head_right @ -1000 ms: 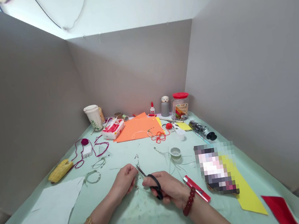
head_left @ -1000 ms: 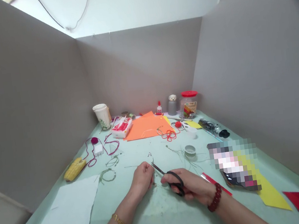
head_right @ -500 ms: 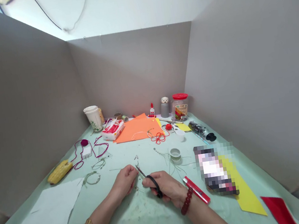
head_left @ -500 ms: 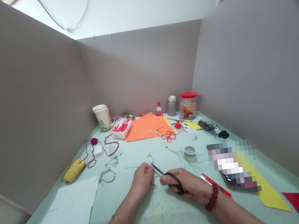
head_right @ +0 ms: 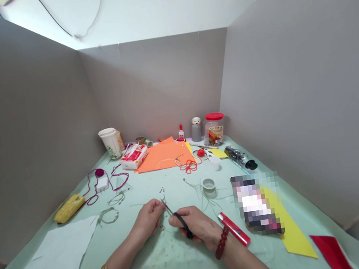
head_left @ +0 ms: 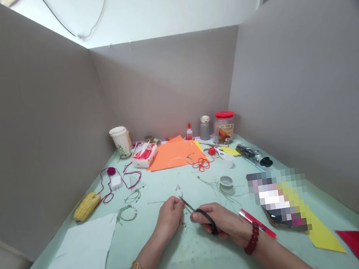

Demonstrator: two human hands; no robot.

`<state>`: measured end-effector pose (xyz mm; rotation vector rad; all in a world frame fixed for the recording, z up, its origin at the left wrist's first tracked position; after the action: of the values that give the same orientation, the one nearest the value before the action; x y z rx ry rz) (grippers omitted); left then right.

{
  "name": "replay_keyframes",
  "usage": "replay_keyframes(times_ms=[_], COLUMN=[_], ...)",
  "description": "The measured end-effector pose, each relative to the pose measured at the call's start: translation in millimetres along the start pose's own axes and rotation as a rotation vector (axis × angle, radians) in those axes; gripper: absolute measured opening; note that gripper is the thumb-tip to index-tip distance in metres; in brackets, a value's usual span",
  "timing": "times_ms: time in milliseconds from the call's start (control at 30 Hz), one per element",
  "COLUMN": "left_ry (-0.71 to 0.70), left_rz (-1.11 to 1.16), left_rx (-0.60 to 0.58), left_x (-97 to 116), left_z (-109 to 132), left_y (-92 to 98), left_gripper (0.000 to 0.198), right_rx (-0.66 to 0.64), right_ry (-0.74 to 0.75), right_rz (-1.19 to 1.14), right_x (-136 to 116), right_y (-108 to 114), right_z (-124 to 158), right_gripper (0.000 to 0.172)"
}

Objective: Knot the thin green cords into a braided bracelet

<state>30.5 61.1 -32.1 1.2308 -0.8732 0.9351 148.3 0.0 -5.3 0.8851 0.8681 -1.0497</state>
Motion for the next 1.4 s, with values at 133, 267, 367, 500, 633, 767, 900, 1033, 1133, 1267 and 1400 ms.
replay_keyframes(times_ms=[133, 267, 367, 500, 633, 767, 900, 1033, 1133, 1267, 1400], left_ry=[-0.004, -0.008, -0.004, -0.008, -0.019, -0.008, -0.008, -0.018, -0.034, -0.045, -0.056], left_rz=[0.001, -0.014, -0.015, -0.004, -0.014, -0.027, -0.026, -0.036, -0.052, -0.087, -0.111], left_rx=[0.006, 0.009, 0.012, 0.012, 0.019, 0.016, 0.009, 0.015, 0.024, 0.035, 0.04], left_x=[-0.5, 0.6, 0.0, 0.0, 0.8, 0.7, 1.5, 1.6, 2.0, 0.9, 0.1], left_z=[-0.2, 0.9, 1.0, 0.5, -0.3, 0.3, 1.7, 1.6, 0.7, -0.5, 0.3], left_y=[0.6, 1.8, 2.1, 1.8, 1.8, 1.2, 0.8, 1.3, 2.3, 3.7, 4.1], left_gripper=[0.014, 0.014, 0.015, 0.015, 0.015, 0.015, 0.015, 0.016, 0.019, 0.021, 0.021], right_rx=[0.012, 0.018, 0.025, 0.024, 0.019, 0.019, 0.015, 0.024, 0.03, 0.046, 0.063], right_ry=[-0.011, -0.009, -0.008, -0.017, -0.014, -0.011, -0.006, -0.012, -0.009, -0.01, -0.019], right_rz=[0.005, -0.01, -0.003, 0.003, -0.006, -0.001, -0.002, 0.007, 0.014, 0.016, 0.026], right_x=[3.7, 4.6, 3.8, 5.0, 5.9, 6.2, 7.0, 8.9, 8.2, 7.2, 7.8], right_y=[1.6, 2.3, 2.7, 2.7, 2.7, 2.9, 2.3, 1.9, 0.8, 1.1, 2.4], right_z=[-2.8, -1.9, -0.6, -0.6, -1.5, -2.8, -5.3, -7.7, -9.0, -9.5, -5.9], right_gripper=[0.037, 0.033, 0.031, 0.029, 0.028, 0.032, 0.036, 0.035, 0.034, 0.032, 0.031])
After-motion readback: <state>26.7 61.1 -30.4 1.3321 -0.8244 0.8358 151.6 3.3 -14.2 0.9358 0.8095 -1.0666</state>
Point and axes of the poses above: each hand's wrist, its own z-axis away from the middle knuckle, its own y-axis out of the back of the hand, x = y × z, the point moved 10 cm from there along -z, towards the middle knuckle, and after that the axes turned 7 degrees about x, right-handed, at the moved point
